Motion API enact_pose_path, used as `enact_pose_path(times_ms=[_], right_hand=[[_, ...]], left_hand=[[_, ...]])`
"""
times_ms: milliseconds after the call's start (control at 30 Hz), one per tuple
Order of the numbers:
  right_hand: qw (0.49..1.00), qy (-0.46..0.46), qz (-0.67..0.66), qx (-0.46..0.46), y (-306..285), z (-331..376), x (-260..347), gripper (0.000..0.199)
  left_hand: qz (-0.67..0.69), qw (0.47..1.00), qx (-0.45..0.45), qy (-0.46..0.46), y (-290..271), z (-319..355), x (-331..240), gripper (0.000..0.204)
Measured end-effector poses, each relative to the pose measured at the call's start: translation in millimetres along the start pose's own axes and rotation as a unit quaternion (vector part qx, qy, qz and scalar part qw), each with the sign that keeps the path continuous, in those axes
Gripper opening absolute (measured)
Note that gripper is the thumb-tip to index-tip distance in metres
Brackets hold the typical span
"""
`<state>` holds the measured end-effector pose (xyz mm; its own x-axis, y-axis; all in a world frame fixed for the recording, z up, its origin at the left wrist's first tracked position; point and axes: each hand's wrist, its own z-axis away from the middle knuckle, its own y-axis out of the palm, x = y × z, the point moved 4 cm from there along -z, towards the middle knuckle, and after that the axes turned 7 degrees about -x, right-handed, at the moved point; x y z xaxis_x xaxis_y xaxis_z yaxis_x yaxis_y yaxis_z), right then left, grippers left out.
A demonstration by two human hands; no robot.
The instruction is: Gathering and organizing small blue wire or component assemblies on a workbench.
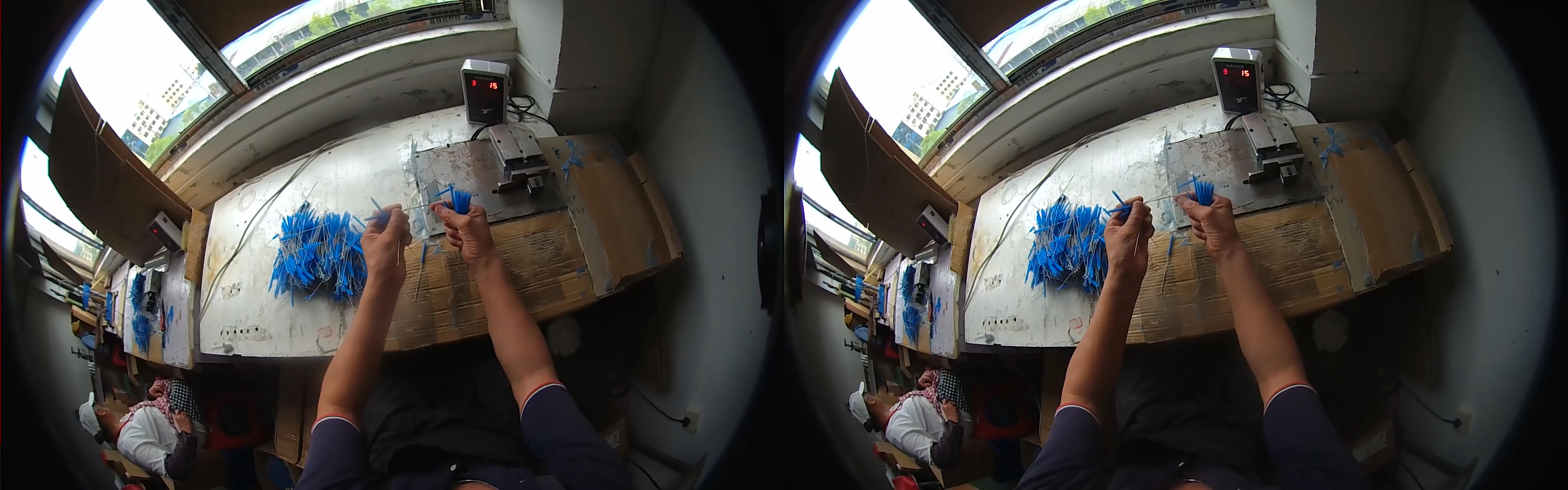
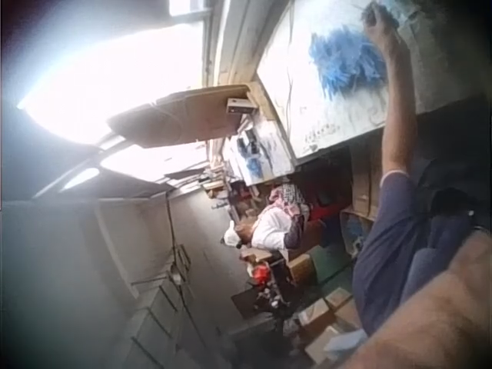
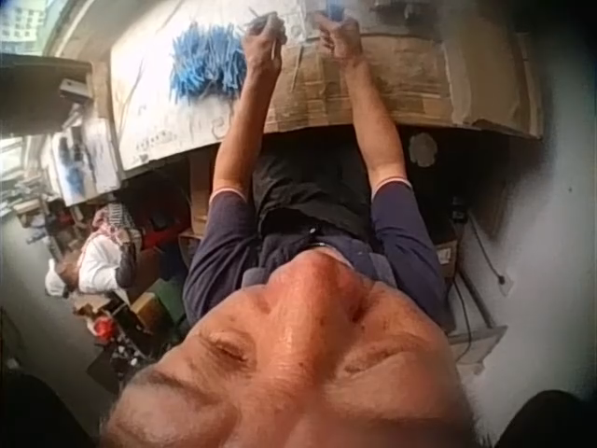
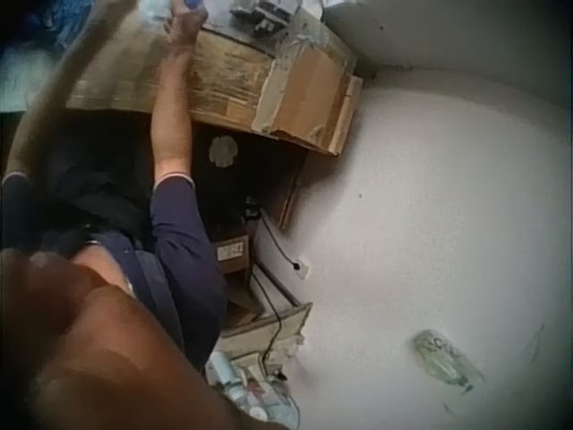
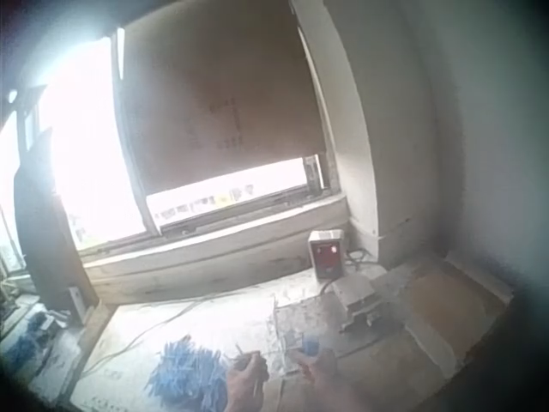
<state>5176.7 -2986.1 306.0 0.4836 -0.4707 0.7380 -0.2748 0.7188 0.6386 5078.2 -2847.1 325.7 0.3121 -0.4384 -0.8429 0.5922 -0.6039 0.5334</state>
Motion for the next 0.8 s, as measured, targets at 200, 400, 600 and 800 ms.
enact_pose_path(times_ms=[200,400,600,800], right_hand=[[0.985,-0.116,0.130,0.018,4.8,1.0,6.2,0.015],[0.997,-0.016,-0.051,0.059,-3.3,3.3,17.0,0.022],[0.997,-0.013,-0.066,0.043,2.1,1.4,8.5,0.020],[0.986,-0.053,-0.147,-0.054,-13.0,-8.8,11.7,0.015]], left_hand=[[0.030,0.999,-0.023,0.022,-3.7,3.3,-6.8,0.016],[0.025,1.000,0.010,0.002,-9.3,-0.4,-15.2,0.016],[-0.007,0.995,0.057,-0.082,-3.8,9.3,6.7,0.018],[0.012,0.992,0.075,-0.100,-0.2,13.7,12.9,0.018]])
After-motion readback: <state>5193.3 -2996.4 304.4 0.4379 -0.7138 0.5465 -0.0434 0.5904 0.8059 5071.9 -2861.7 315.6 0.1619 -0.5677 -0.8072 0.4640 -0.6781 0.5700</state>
